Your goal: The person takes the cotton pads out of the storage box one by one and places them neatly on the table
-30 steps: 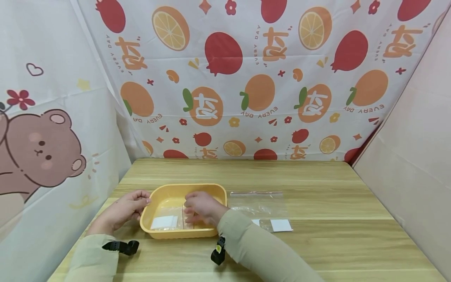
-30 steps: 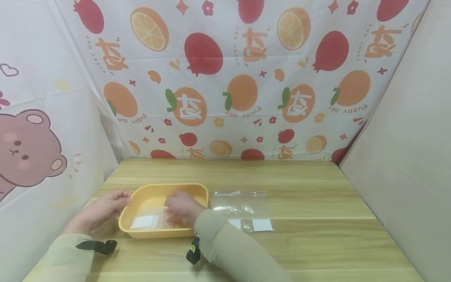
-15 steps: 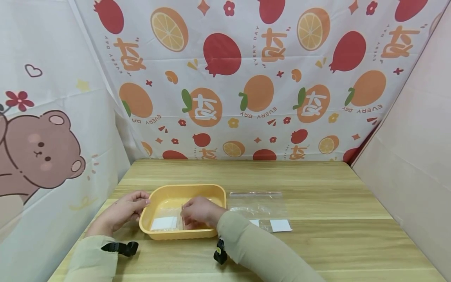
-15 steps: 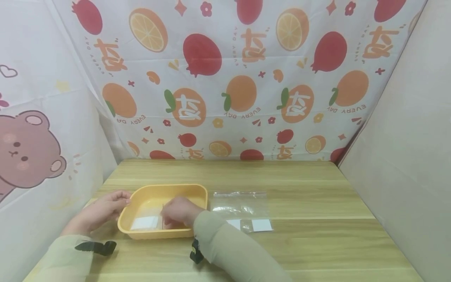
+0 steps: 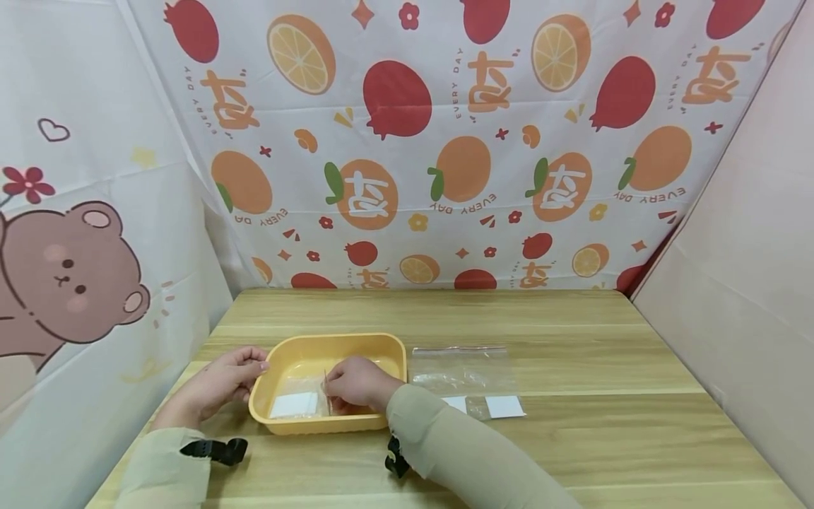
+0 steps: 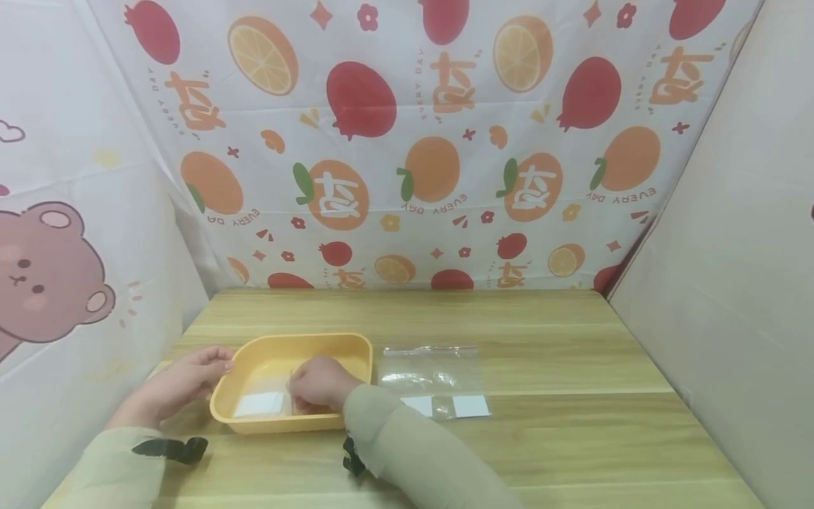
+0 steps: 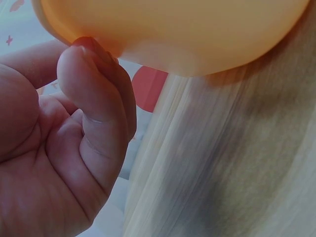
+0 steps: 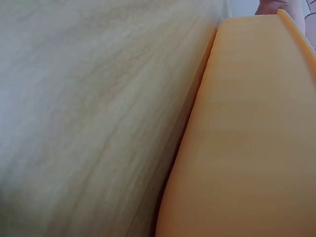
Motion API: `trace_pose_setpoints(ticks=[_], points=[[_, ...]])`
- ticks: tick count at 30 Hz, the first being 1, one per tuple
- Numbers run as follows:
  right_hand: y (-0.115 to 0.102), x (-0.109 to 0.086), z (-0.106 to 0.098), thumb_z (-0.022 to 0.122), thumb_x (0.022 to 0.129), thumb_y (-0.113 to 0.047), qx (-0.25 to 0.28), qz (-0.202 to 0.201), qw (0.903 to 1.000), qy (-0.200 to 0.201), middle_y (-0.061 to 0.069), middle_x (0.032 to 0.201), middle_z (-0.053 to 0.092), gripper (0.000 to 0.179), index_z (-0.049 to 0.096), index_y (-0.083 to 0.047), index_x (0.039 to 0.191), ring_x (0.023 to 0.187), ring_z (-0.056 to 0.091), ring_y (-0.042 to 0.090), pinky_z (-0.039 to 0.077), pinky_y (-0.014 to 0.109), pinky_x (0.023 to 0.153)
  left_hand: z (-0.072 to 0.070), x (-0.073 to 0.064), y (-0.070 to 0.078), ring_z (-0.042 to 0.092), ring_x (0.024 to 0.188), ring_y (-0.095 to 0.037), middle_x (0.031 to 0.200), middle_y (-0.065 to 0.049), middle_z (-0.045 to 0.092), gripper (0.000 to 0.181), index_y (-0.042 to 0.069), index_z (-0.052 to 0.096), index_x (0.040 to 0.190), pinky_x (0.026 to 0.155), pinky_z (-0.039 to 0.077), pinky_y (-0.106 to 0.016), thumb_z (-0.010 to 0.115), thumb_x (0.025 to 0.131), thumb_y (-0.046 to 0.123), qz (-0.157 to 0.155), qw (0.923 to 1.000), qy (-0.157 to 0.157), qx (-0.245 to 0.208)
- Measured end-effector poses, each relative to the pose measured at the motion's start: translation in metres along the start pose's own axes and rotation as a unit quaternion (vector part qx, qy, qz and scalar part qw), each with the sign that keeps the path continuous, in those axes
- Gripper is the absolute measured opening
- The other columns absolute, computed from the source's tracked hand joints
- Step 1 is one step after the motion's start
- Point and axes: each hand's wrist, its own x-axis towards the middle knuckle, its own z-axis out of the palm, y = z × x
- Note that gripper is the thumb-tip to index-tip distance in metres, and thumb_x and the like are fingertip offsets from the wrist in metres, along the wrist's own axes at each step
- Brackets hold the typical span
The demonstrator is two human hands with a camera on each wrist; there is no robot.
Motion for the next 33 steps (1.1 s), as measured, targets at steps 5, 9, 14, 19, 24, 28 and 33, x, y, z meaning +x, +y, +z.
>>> trace_pose_setpoints(ticks=[5,9,14,19,24,28,33], points=[[-0.001,-0.001,0.0,0.069,0.095,-0.012,-0.009,-0.006,0.9999,0.0,0.005,0.059,0.059,0.023,0.069,-0.003,0.073,0.052,0.053,0.013,0.047,0.025,0.049,-0.001,0.0,-0.001,0.06,0.069,-0.018,0.092,-0.013,0.061,0.034,-0.012,0.045,0.124,0.059,0.056,-0.033,0.049,0.108,0.018,-0.001,1.0,0.002,0.002],[-0.002,-0.001,-0.001,0.067,0.096,-0.009,-0.009,-0.014,0.9998,0.005,0.005,0.057,0.056,0.025,0.067,-0.004,0.071,0.049,0.051,0.014,0.046,0.025,0.047,-0.001,0.0,-0.001,0.06,0.07,-0.019,0.092,-0.013,0.061,0.035,-0.012,0.045,0.124,0.06,0.056,-0.033,0.05,0.108,0.019,-0.001,1.0,0.003,0.002],[-0.003,-0.002,-0.01,0.062,0.096,-0.006,-0.024,-0.045,0.9987,0.007,0.006,0.059,0.058,0.021,0.07,-0.009,0.076,0.049,0.051,0.014,0.046,0.026,0.047,-0.001,-0.001,-0.001,0.06,0.07,-0.02,0.092,-0.013,0.061,0.035,-0.012,0.045,0.124,0.06,0.056,-0.034,0.05,0.108,0.019,0.0,1.0,0.002,0.003],[-0.004,-0.002,-0.028,0.061,0.098,-0.01,-0.072,-0.096,0.9927,0.01,-0.001,0.069,0.063,0.017,0.073,-0.011,0.086,0.054,0.05,0.009,0.042,0.022,0.049,0.0,-0.002,0.001,0.06,0.07,-0.02,0.092,-0.013,0.061,0.035,-0.011,0.045,0.124,0.061,0.057,-0.034,0.049,0.109,0.02,-0.001,1.0,0.003,0.007],[-0.009,-0.008,-0.045,0.061,0.102,-0.022,-0.114,-0.124,0.9856,0.016,-0.003,0.075,0.065,0.023,0.075,-0.01,0.088,0.059,0.05,0.008,0.042,0.022,0.053,0.0,-0.004,0.002,0.06,0.07,-0.02,0.092,-0.013,0.06,0.034,-0.011,0.045,0.124,0.061,0.056,-0.034,0.048,0.109,0.02,0.003,1.0,0.003,0.007],[-0.013,-0.016,-0.057,0.061,0.102,-0.021,-0.105,-0.122,0.9869,0.008,0.004,0.085,0.07,0.019,0.076,-0.009,0.098,0.066,0.062,0.011,0.052,0.025,0.057,0.001,-0.005,0.002,0.06,0.07,-0.019,0.091,-0.013,0.06,0.034,-0.011,0.045,0.124,0.061,0.056,-0.033,0.048,0.109,0.019,0.004,1.0,0.001,0.003],[-0.016,-0.024,-0.072,0.06,0.103,-0.017,-0.092,-0.125,0.9879,0.005,0.007,0.1,0.072,0.016,0.073,-0.009,0.102,0.073,0.07,0.013,0.058,0.028,0.063,0.002,-0.004,0.001,0.061,0.07,-0.019,0.092,-0.012,0.061,0.034,-0.012,0.045,0.124,0.06,0.056,-0.033,0.048,0.109,0.018,0.009,0.9999,-0.003,-0.004]])
